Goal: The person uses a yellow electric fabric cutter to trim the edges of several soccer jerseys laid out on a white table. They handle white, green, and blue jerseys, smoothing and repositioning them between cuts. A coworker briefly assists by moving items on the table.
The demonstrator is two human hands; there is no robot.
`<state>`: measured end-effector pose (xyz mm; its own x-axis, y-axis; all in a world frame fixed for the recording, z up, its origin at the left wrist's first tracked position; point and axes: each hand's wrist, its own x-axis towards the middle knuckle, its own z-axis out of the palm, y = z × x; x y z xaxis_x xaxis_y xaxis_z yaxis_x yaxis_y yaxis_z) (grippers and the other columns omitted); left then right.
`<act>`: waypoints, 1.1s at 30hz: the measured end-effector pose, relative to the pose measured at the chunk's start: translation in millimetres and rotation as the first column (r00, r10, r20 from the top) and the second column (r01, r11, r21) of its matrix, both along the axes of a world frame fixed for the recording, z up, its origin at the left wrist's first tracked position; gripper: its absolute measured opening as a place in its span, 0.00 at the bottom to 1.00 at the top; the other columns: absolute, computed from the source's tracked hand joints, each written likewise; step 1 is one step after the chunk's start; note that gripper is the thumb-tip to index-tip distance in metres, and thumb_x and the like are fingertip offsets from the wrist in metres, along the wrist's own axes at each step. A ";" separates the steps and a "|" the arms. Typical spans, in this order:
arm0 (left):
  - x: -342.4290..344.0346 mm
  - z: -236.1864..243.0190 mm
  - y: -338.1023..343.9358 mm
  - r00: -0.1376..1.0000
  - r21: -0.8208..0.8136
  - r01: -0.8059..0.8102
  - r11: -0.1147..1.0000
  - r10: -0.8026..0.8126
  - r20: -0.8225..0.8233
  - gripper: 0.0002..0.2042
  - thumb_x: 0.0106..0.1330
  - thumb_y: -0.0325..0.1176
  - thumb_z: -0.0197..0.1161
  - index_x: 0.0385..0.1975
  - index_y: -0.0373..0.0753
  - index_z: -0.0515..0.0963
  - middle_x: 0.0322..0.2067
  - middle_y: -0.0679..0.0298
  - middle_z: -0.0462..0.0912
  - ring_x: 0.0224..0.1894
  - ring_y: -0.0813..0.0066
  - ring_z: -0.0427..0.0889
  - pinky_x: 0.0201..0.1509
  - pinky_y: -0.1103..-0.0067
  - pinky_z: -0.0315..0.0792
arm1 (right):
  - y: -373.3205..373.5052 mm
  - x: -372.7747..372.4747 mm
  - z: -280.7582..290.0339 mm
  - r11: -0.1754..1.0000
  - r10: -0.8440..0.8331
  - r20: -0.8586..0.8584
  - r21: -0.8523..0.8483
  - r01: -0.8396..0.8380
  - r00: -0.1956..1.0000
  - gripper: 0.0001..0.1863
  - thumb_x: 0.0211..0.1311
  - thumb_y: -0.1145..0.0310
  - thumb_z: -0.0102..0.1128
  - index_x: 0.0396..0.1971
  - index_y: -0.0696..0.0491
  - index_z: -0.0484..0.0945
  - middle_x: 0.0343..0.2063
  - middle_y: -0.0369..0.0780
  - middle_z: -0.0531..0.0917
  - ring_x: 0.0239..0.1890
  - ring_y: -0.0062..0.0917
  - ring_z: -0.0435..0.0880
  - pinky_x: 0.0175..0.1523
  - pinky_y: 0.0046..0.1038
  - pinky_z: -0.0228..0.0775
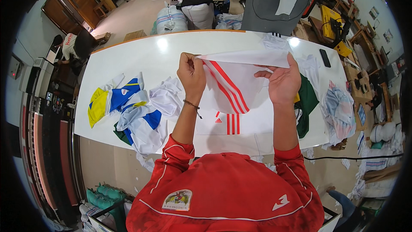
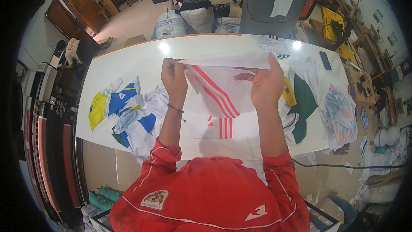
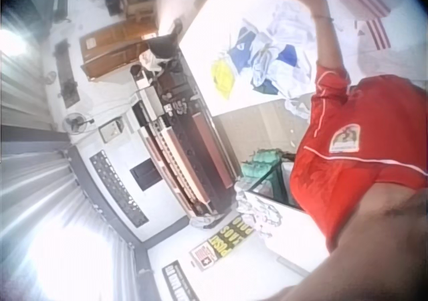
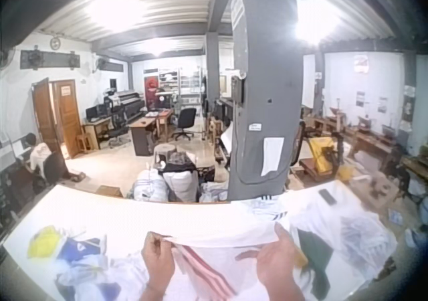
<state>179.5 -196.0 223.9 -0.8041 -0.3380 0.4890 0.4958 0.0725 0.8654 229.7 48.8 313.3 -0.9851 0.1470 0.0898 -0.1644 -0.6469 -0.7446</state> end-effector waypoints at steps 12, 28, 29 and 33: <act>-38.2 33.4 -42.8 0.960 -0.784 0.278 0.555 -0.198 0.200 0.12 0.60 0.29 0.71 0.44 0.41 0.83 0.31 0.55 0.87 0.34 0.56 0.87 0.41 0.68 0.80 | 49.7 -53.6 -26.5 0.973 -0.164 0.135 0.183 0.138 0.977 0.27 0.82 0.55 0.47 0.62 0.66 0.67 0.54 0.54 0.81 0.54 0.46 0.84 0.45 0.48 0.87; 28.5 -81.1 -64.9 0.928 -0.660 -0.366 0.656 0.305 -0.212 0.15 0.59 0.19 0.67 0.41 0.48 0.89 0.37 0.64 0.87 0.32 0.60 0.87 0.35 0.69 0.80 | 126.0 16.4 -134.6 0.913 -0.307 0.290 0.357 0.196 0.906 0.19 0.77 0.64 0.60 0.57 0.63 0.76 0.45 0.43 0.83 0.39 0.32 0.87 0.38 0.36 0.86; 43.4 -97.2 -62.1 0.940 -0.680 -0.317 0.661 0.317 -0.130 0.16 0.59 0.20 0.67 0.42 0.49 0.89 0.36 0.64 0.86 0.31 0.62 0.86 0.34 0.70 0.80 | 128.3 29.1 -156.7 0.899 -0.322 0.321 0.399 0.181 0.891 0.18 0.75 0.65 0.63 0.55 0.63 0.78 0.42 0.42 0.84 0.35 0.30 0.87 0.34 0.33 0.85; 95.3 -161.7 -55.5 0.922 -0.734 -0.125 0.667 0.352 0.163 0.18 0.58 0.22 0.69 0.45 0.53 0.90 0.35 0.65 0.84 0.27 0.65 0.83 0.31 0.70 0.78 | 128.6 65.7 -239.7 0.772 -0.477 0.386 0.614 0.166 0.790 0.14 0.70 0.67 0.69 0.46 0.62 0.84 0.32 0.38 0.85 0.26 0.25 0.85 0.29 0.26 0.79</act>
